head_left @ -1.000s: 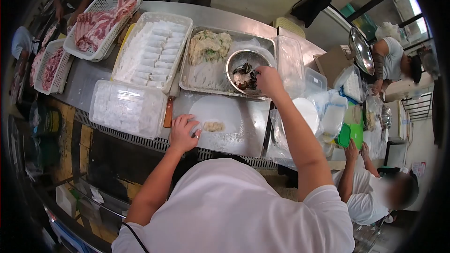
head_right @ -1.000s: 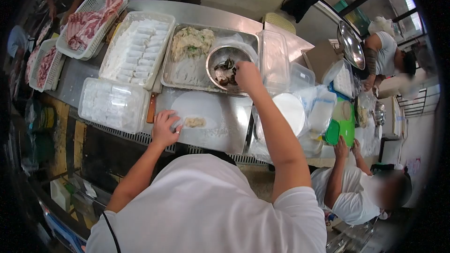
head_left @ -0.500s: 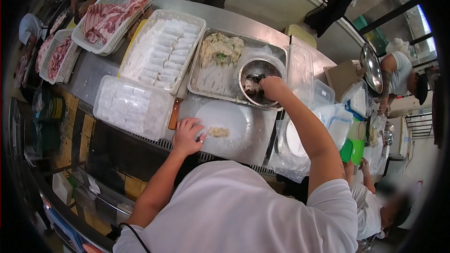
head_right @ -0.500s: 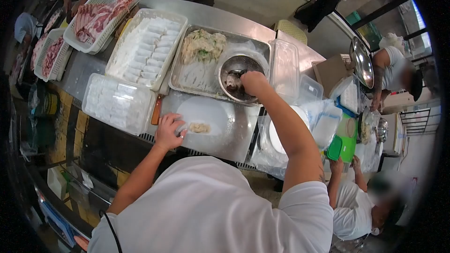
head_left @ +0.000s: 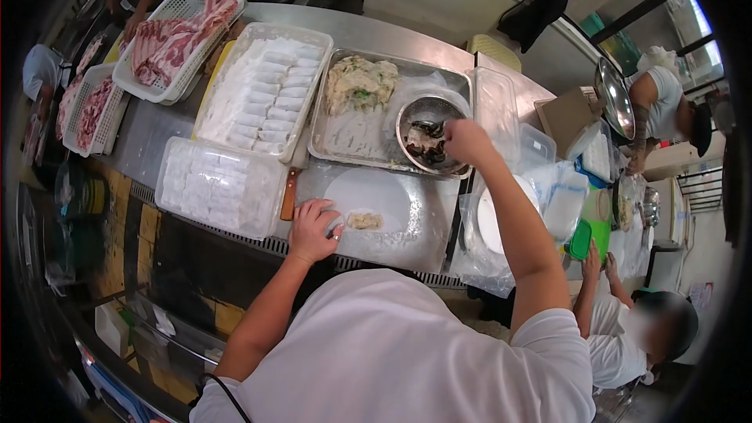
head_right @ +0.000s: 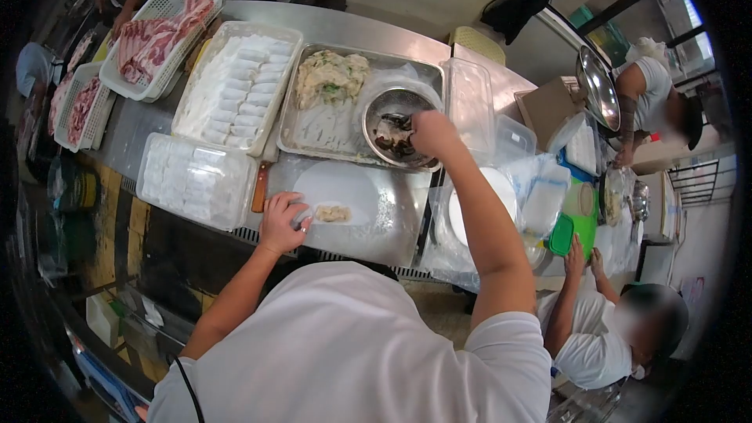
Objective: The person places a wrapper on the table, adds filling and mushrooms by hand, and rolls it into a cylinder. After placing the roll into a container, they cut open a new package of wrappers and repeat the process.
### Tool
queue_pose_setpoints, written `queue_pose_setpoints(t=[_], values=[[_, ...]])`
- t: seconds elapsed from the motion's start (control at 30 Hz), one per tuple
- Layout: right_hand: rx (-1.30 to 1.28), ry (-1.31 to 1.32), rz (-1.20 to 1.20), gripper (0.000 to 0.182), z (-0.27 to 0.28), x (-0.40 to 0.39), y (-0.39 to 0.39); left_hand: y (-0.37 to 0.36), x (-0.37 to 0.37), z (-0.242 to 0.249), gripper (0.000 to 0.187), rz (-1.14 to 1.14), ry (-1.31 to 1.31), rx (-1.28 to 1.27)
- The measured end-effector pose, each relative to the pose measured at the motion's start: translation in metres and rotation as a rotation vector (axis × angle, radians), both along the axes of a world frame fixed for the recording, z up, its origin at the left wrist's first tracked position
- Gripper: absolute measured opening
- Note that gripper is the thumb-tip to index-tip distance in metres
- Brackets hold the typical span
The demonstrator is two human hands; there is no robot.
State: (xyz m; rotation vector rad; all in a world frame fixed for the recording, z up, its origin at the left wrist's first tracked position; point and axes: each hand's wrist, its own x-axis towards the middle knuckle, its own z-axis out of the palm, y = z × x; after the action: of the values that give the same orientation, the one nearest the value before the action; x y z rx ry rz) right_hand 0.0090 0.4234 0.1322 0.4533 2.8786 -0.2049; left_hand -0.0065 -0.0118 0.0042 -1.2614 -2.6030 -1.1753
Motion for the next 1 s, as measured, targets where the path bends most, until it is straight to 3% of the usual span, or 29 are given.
queue_pose_setpoints(t=[0.13,0.27,0.53,0.67,0.87,0.97,1.0], values=[[-0.459,0.477,-0.308,0.014,0.04,0.011,-0.002,-0.001,0.001,-0.001,0.031,0.004,0.004,0.007],[-0.811,0.489,-0.353,0.022,0.052,0.036,-0.065,-0.002,0.001,-0.005,0.03,0.004,0.021,0.03],[-0.79,0.271,-0.152,0.022,-0.044,0.074,-0.212,-0.003,0.001,0.0,0.031,-0.006,-0.019,0.014],[-0.398,0.346,0.093,0.018,-0.08,0.086,-0.218,-0.003,0.0,-0.001,0.029,-0.002,-0.012,0.023],[-0.412,0.302,0.179,0.014,-0.086,0.09,-0.214,-0.003,0.001,-0.002,0.029,-0.004,-0.026,0.015],[-0.406,0.33,0.144,0.016,-0.082,0.095,-0.211,-0.005,0.0,0.001,0.032,-0.025,-0.024,0.01],[-0.388,0.375,0.029,0.018,-0.08,0.099,-0.208,-0.005,-0.001,-0.002,0.032,-0.003,-0.061,0.031]])
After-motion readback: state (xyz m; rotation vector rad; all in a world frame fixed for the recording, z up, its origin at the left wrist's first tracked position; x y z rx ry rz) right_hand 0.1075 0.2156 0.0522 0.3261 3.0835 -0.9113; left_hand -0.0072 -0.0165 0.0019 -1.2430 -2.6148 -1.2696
